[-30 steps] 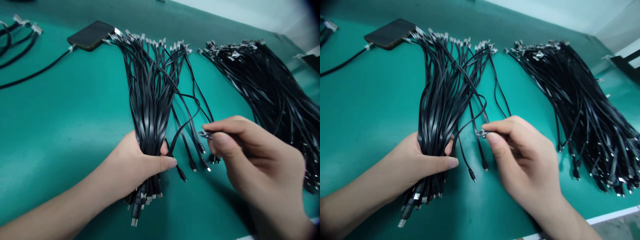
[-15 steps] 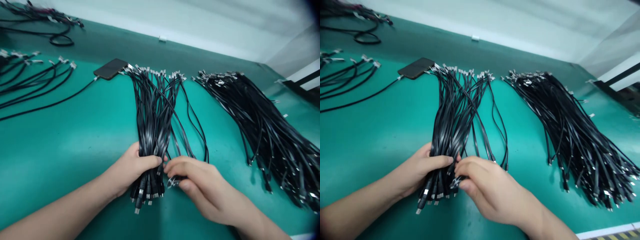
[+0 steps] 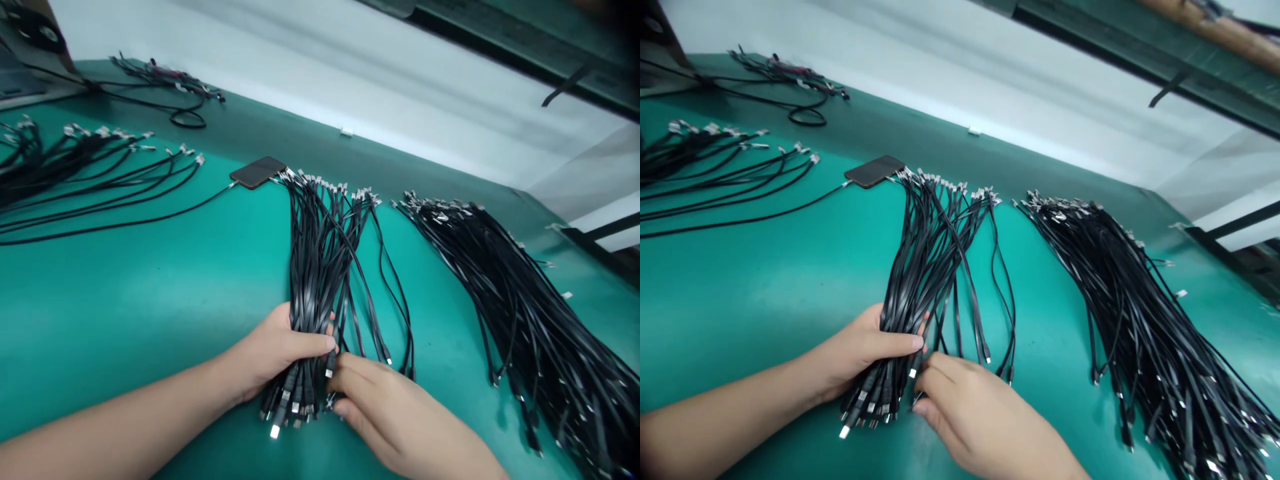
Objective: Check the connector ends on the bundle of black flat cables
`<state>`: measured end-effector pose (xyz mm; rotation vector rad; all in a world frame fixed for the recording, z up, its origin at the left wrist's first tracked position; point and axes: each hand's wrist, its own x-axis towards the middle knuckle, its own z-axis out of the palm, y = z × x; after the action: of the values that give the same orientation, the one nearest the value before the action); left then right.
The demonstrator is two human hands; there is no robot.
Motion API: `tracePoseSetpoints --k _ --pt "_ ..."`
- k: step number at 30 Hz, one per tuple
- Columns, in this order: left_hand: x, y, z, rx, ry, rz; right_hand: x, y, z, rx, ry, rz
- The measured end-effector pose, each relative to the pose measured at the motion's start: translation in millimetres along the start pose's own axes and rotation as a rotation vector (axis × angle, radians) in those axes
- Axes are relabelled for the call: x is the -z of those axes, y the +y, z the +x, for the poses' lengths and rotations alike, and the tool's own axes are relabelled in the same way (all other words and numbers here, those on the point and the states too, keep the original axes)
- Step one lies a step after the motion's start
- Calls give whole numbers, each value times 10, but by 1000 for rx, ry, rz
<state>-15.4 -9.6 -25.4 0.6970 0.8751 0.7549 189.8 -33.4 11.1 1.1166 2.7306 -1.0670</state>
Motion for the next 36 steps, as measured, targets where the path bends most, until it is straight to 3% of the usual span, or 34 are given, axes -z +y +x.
tracePoseSetpoints --k 3,6,9,13,18,23,28,36 --pt "-12 6 -6 4 4 6 72 88 -59 -222 72 17" --pt "-23 30 -12 9 -15 12 153 170 -103 -313 175 80" --pt "-29 51 -11 7 -19 32 126 183 -90 -315 284 299" --pt "-27 47 -6 -16 -9 24 -73 109 -9 -288 273 892" --pt "-37 20 -9 -53 8 37 -214 30 24 -235 266 1080" --pt "-41 22 8 -58 17 95 -193 5 57 -169 270 1043" --pt "-6 15 15 -8 17 173 -191 -4 118 -161 387 933" --pt "-21 49 14 25 1 199 -158 31 80 -101 407 720"
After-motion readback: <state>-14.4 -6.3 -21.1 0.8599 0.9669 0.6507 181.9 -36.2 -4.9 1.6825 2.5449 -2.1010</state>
